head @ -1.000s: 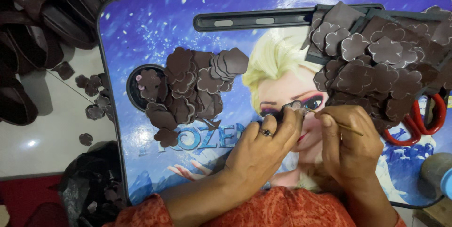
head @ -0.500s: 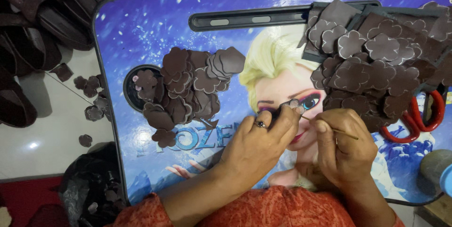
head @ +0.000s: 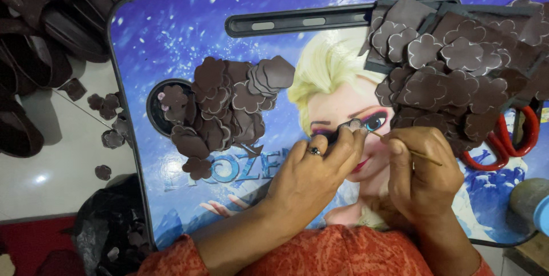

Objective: The person stacks brown flower-shaped fabric cutouts on a work board and uses a thin stick to press and shape the centers, forming layered flower appliqués one at a time. Finished flowers are set aside while new cutout pieces are picked from piles on the board.

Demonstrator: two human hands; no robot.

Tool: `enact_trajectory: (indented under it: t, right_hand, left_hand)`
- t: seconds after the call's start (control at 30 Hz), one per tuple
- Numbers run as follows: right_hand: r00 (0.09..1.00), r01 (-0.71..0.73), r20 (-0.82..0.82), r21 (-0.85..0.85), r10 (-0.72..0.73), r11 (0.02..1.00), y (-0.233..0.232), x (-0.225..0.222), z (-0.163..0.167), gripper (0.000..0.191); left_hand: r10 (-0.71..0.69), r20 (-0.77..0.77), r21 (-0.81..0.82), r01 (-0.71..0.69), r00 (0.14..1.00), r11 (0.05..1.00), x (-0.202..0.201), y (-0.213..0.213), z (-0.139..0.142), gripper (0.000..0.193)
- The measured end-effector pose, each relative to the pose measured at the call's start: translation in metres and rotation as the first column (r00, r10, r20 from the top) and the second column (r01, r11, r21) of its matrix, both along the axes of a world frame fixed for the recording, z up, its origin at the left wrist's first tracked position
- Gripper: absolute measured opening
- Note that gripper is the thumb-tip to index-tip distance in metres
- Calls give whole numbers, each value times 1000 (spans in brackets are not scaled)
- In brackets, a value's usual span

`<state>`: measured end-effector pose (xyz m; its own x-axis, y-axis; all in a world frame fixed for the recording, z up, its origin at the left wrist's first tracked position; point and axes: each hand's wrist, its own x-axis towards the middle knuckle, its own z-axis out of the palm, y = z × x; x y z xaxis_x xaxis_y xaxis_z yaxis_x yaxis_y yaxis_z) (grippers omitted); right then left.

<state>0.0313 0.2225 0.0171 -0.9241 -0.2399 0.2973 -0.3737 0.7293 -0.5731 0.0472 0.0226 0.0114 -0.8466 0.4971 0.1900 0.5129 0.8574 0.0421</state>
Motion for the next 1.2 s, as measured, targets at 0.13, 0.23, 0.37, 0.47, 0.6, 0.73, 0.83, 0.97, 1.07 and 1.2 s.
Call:
enact_trajectory:
  t: [0.13, 0.23, 0.37, 0.47, 0.6, 0.73, 0.83, 0.97, 1.07, 1.2]
  right_hand:
    - [1000, 15, 22, -25, -14, 1000, -2, 0, 0, 6]
    - [999, 19, 34, -40, -17, 999, -3, 0, 2, 6]
    - [1000, 8, 27, -34, -7, 999, -2, 0, 3, 6]
    - [1000, 11, 26, -31, -10, 999, -2, 0, 2, 6]
    - [1000, 7, 23, -45, -6, 999, -2, 0, 2, 5]
    - [999, 12, 32, -37, -11, 999, -2, 0, 2, 5]
    - [999, 20, 34, -37, -18, 999, -3, 0, 2, 5]
    - [998, 19, 55, -79, -15, 997, -4, 1, 2, 5]
    - [998, -55, 11, -98, 56, 994, -6, 1, 1, 10]
    - [997, -73, 16, -83, 74, 994, -7, 1, 1, 7]
  left_hand:
    - [-4, 7, 1, 4, 1000, 1000, -1, 0, 0, 57]
    - [-14, 23, 17, 13, 1000, 1000, -1, 0, -1, 57]
    - [-19, 30, 11, 19, 999, 1000, -1, 1, -2, 57]
    - [-18, 26, 12, 18, 1000, 1000, -1, 1, -1, 57]
    - [-23, 23, 13, 23, 999, 1000, -1, 0, -1, 57]
    - [-21, 25, 25, 21, 999, 999, 0, 0, -3, 56]
    - [-20, 26, 23, 20, 999, 1000, 1, 0, -4, 56]
    - [-35, 67, 200, 21, 997, 980, -6, -1, -8, 51]
    - [-40, 115, 367, -5, 993, 930, -15, -4, -11, 41]
    - [-20, 129, 449, -41, 991, 893, -21, -6, -12, 30]
